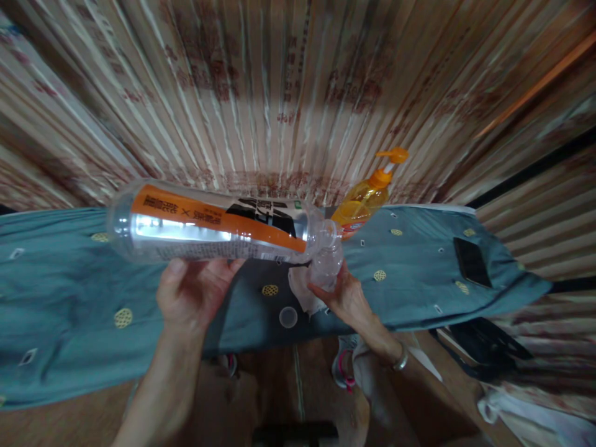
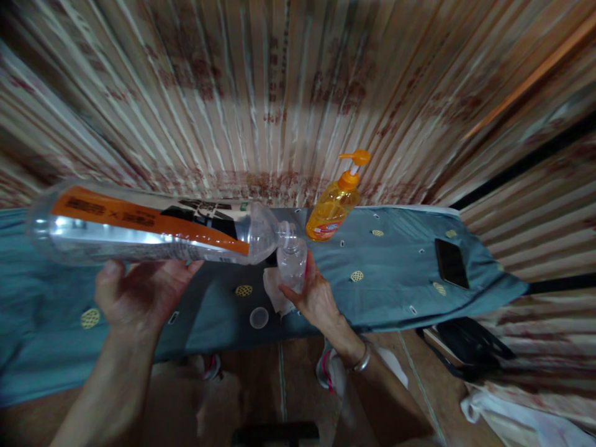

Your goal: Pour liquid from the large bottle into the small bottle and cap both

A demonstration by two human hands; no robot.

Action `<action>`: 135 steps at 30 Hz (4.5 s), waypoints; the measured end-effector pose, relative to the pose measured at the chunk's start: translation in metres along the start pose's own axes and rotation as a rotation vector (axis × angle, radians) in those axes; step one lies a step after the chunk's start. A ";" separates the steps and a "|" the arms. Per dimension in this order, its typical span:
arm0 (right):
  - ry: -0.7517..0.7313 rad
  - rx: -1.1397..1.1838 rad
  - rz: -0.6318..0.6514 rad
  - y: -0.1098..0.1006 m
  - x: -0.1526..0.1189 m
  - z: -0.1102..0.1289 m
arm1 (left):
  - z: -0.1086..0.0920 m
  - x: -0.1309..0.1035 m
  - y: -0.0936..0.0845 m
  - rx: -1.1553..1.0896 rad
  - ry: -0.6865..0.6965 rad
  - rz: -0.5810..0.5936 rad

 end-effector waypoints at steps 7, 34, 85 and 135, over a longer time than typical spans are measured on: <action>-0.002 -0.005 0.000 0.001 -0.001 -0.003 | 0.000 0.000 0.002 -0.010 0.006 -0.009; 0.012 -0.008 0.010 0.001 -0.002 -0.001 | 0.000 0.000 0.002 -0.008 0.005 0.006; 0.009 -0.028 0.062 0.000 0.000 -0.003 | 0.000 0.001 0.001 -0.003 0.012 0.024; 0.016 -0.018 0.047 -0.002 0.001 0.000 | 0.000 0.001 0.003 -0.006 0.026 0.012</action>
Point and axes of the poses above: each hand's wrist, its own x-axis towards the middle knuckle, its own y-axis out of the palm, z = x × y, the point moved 3 cm from there along x, towards the middle knuckle, and after that the axes turned 1 degree about -z, right-handed, at the moved point
